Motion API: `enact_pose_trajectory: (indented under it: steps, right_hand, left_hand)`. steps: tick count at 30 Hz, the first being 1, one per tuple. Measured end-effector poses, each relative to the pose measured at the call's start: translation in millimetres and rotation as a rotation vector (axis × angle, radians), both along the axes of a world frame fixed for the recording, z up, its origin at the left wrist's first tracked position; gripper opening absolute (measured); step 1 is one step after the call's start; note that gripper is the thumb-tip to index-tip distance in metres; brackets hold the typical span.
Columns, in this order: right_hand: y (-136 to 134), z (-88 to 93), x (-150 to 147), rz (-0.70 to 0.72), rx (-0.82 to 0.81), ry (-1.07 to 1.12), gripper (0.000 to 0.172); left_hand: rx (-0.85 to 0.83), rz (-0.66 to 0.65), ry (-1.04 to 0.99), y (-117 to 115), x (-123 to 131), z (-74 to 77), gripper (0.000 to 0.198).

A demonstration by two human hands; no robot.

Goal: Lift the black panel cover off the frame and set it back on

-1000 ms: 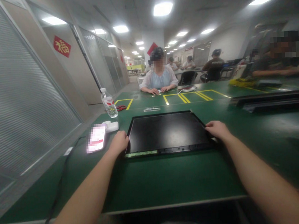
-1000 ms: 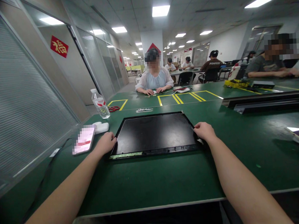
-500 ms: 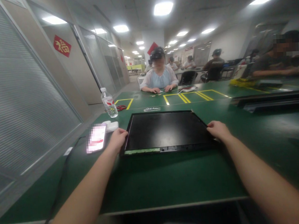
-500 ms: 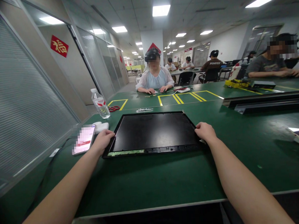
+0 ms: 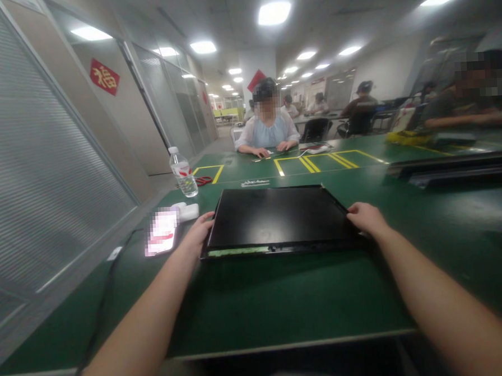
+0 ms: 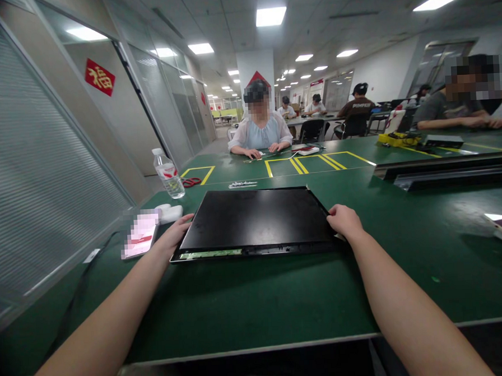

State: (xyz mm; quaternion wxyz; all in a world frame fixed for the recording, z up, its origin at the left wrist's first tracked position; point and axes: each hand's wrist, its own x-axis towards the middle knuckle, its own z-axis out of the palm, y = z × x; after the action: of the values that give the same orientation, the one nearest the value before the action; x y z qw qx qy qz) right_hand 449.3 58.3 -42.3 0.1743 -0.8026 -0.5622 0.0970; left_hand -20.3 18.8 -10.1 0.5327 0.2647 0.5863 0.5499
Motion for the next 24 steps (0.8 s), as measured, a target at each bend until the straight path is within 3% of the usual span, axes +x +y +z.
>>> enact_pose_trajectory:
  steps: [5,12,24]
  right_hand:
    - [-1,-0.1,0,-0.009,-0.013,0.003,0.025]
    - [0,-2.4,1,0.002,0.026,0.002,0.023]
    - [-1,0.6,-1,0.018,0.020,-0.057,0.024]
  left_hand:
    - [0.020,-0.068,-0.026,-6,1,3.0,0.062]
    - [0.044,-0.129,0.067,-15,7,11.5,0.034]
    - [0.032,-0.098,0.180,-11,1,8.8,0.036]
